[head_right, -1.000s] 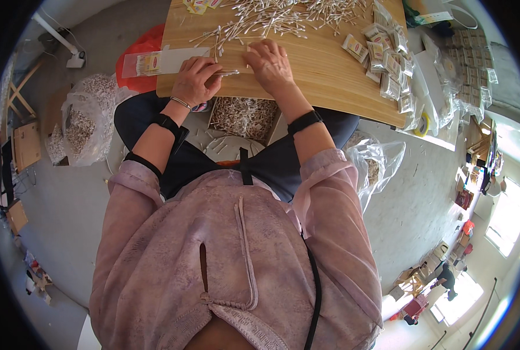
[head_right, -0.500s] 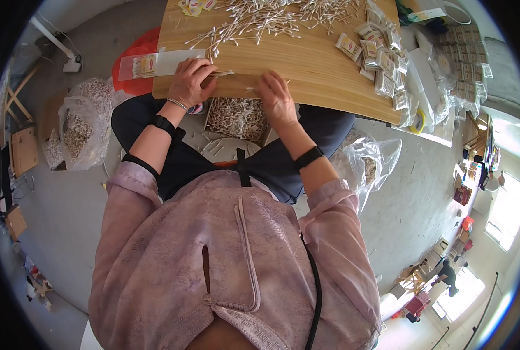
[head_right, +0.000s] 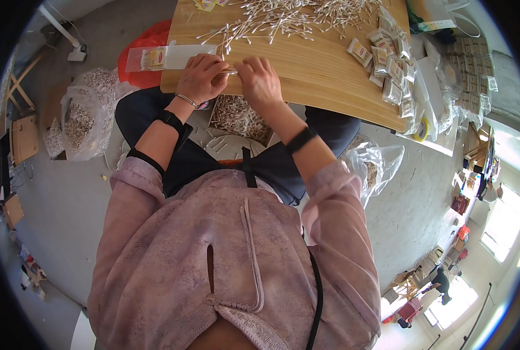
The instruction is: The recorder packages cotton swabs into small plastic bags at a workstation.
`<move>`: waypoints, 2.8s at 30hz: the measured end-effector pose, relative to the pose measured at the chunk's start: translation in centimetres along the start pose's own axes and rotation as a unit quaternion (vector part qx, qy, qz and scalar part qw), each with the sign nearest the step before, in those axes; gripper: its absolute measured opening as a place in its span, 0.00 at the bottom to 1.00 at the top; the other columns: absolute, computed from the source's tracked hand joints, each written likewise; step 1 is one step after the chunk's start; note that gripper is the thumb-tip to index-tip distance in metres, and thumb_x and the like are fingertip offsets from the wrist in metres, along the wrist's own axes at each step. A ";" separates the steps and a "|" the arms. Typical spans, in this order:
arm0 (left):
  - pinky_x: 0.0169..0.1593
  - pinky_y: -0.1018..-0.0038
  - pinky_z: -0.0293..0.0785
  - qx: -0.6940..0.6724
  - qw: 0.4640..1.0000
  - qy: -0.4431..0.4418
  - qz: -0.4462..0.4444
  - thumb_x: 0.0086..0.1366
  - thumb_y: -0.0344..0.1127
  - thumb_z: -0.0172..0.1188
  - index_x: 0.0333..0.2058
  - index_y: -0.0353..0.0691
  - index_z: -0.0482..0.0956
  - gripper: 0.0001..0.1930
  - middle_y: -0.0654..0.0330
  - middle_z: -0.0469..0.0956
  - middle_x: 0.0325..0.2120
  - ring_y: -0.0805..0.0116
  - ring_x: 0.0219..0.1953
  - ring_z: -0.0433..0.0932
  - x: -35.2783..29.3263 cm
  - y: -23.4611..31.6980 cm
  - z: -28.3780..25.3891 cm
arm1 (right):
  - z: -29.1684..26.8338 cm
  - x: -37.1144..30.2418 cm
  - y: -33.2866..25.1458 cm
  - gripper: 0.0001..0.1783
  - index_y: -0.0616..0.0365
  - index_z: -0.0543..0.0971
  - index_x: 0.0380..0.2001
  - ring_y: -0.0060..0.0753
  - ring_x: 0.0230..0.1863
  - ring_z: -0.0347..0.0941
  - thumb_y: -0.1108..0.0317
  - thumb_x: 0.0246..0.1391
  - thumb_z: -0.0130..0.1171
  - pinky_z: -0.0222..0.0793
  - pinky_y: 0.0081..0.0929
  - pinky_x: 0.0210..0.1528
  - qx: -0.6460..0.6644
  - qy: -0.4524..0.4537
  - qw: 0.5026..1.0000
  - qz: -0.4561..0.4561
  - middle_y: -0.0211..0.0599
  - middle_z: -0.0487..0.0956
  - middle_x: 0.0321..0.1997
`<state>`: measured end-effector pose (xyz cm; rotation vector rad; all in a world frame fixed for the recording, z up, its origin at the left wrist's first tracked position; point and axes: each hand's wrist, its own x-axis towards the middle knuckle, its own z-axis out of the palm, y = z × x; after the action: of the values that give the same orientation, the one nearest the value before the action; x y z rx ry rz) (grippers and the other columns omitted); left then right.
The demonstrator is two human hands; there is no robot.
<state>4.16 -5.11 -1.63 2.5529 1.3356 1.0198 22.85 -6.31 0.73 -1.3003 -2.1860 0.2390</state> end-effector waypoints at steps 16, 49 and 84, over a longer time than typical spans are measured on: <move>0.45 0.66 0.68 -0.008 1.000 0.001 -0.002 0.47 0.35 0.62 0.33 0.48 0.75 0.12 0.66 0.72 0.34 0.65 0.40 0.72 0.0 0.2 -0.1 | 0.8 3.8 5.5 0.11 0.50 0.82 0.34 0.40 0.43 0.69 0.69 0.44 0.61 0.66 0.34 0.49 0.066 -0.051 0.991 0.107 0.35 0.74 0.36; 0.46 0.67 0.69 0.013 1.000 -0.017 -0.003 0.48 0.37 0.61 0.33 0.48 0.78 0.10 0.65 0.73 0.35 0.64 0.40 0.72 0.3 0.2 -0.5 | -1.9 0.4 5.0 0.16 0.54 0.80 0.32 0.42 0.43 0.67 0.62 0.38 0.68 0.64 0.36 0.49 -0.022 0.000 0.974 0.227 0.37 0.75 0.35; 0.45 0.65 0.69 0.040 0.998 -0.051 -0.024 0.47 0.37 0.61 0.33 0.47 0.77 0.11 0.64 0.71 0.35 0.62 0.41 0.71 0.4 0.5 -0.9 | -1.0 -1.7 4.5 0.07 0.56 0.77 0.28 0.44 0.42 0.68 0.65 0.47 0.59 0.65 0.38 0.45 -0.033 -0.042 0.982 0.179 0.39 0.73 0.35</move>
<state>4.12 -5.35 -0.57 2.5764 1.4311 0.8337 27.38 -5.63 -1.03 -1.7479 -2.0281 0.3699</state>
